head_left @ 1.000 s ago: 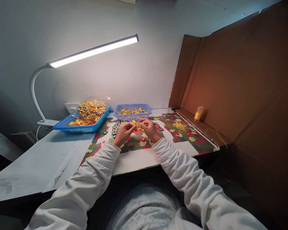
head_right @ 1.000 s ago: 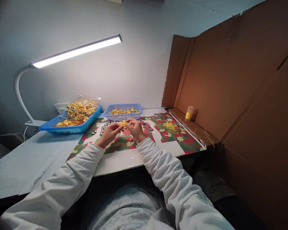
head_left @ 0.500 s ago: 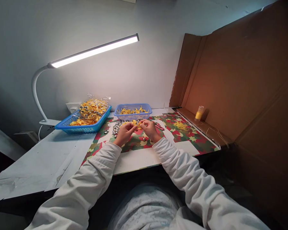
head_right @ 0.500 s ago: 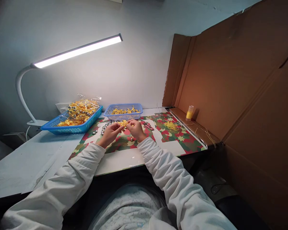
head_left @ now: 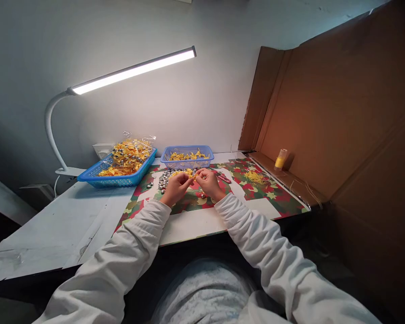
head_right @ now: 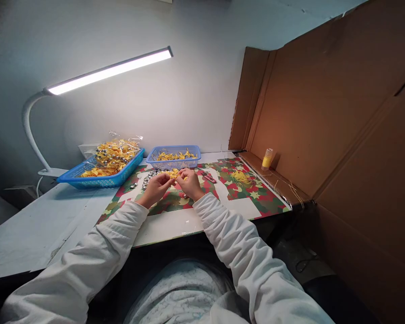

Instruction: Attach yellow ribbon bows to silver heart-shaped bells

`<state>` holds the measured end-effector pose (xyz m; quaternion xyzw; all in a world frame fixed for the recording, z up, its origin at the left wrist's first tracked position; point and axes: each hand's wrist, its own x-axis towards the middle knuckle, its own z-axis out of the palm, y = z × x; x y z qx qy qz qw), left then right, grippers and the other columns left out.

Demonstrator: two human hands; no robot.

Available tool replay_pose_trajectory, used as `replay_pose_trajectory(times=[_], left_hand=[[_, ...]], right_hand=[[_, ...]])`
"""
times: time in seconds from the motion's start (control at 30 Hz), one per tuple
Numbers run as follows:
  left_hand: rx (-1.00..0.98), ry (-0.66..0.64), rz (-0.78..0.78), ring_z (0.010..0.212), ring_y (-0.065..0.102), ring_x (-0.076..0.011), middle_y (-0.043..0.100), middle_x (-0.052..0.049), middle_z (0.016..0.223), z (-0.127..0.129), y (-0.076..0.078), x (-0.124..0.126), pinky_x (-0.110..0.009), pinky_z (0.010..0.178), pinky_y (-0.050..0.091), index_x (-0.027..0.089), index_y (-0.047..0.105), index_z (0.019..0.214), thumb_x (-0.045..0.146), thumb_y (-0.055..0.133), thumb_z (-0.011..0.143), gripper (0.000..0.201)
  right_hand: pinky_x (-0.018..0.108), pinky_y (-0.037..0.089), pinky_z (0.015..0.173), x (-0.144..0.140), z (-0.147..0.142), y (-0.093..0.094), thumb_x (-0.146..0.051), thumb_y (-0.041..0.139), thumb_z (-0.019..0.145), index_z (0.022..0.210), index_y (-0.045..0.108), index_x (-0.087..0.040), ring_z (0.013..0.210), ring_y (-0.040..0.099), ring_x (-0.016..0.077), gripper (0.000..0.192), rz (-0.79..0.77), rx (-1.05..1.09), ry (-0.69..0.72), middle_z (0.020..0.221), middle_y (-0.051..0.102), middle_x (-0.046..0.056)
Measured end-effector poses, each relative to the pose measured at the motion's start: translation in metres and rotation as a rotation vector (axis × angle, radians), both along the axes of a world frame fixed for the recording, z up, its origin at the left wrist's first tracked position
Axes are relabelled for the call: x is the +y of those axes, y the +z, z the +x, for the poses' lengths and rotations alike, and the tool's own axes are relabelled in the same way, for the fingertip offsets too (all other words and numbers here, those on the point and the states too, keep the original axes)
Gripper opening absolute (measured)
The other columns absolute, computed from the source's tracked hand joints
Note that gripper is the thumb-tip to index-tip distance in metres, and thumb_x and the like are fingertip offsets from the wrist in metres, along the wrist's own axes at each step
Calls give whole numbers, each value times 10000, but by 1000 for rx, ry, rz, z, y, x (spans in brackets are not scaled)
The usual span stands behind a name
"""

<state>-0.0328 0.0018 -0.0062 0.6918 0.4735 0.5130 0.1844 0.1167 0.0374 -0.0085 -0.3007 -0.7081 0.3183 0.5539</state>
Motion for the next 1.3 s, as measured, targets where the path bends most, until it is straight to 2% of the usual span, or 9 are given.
replay_pose_trajectory(times=[0.3, 0.47, 0.6, 0.77, 0.83, 0.93, 1.03, 1.17, 1.3], left_hand=[[-64, -2, 14, 577, 550, -140, 637, -21, 629, 1, -5, 4, -257, 561, 423, 182, 591, 679, 464, 628, 768, 298], [-106, 82, 60, 524, 467, -114, 546, 23, 573, -2, -6, 6, -246, 527, 378, 193, 555, 673, 477, 625, 759, 304], [-81, 96, 73, 546, 493, -126, 570, 10, 594, -3, -6, 5, -253, 546, 394, 193, 567, 693, 467, 606, 774, 288], [7, 73, 123, 589, 545, -144, 623, -12, 645, -2, -5, 2, -265, 587, 422, 198, 575, 705, 451, 606, 793, 269], [56, 75, 149, 590, 550, -144, 633, -13, 652, -2, -4, 1, -264, 590, 420, 203, 579, 712, 439, 588, 814, 257], [179, 72, 191, 574, 532, -140, 619, -3, 630, -2, -2, 0, -262, 591, 410, 211, 577, 703, 386, 563, 835, 219], [306, 51, 231, 568, 505, -143, 590, -4, 613, -3, -3, 2, -265, 590, 398, 214, 555, 659, 331, 571, 824, 203], [414, -16, 225, 609, 519, -161, 586, -21, 640, -3, -5, 4, -277, 615, 398, 214, 553, 664, 282, 545, 836, 186], [499, -48, 136, 576, 491, -162, 556, -12, 603, -7, -9, 6, -277, 593, 376, 218, 537, 638, 253, 541, 814, 179]], right_hand=[[332, 442, 848, 1, -4, -3, -249, 542, 785, 531, 495, -206, 851, 584, 177, 262, 38, -77, -58, 786, 616, 36], [360, 435, 869, -5, 8, 8, -360, 628, 805, 636, 605, -214, 893, 588, 204, 225, 133, -158, 45, 825, 673, 44], [349, 439, 854, -7, 13, 12, -404, 611, 821, 685, 626, -217, 880, 599, 200, 233, 158, -158, 58, 813, 676, 42], [304, 462, 737, -2, 8, 8, -453, 696, 710, 771, 578, -211, 755, 570, 165, 275, 30, -26, -37, 786, 624, 13], [285, 464, 695, 2, 7, 7, -511, 679, 697, 794, 587, -204, 744, 570, 157, 335, -76, 19, 21, 794, 626, 13], [278, 451, 628, 7, 7, 5, -596, 579, 735, 670, 589, -186, 675, 557, 152, 415, -222, -5, 143, 676, 607, 5], [270, 457, 627, 9, 6, 2, -537, 629, 703, 622, 590, -183, 638, 548, 138, 366, -238, -33, 197, 611, 597, -15], [261, 476, 653, 13, 5, 4, -486, 616, 735, 695, 548, -205, 689, 583, 132, 292, -235, 177, 133, 697, 627, -8], [234, 452, 578, 33, 34, 36, -466, 567, 811, 763, 397, -245, 555, 516, 97, 283, -215, 637, 3, 599, 491, -66]])
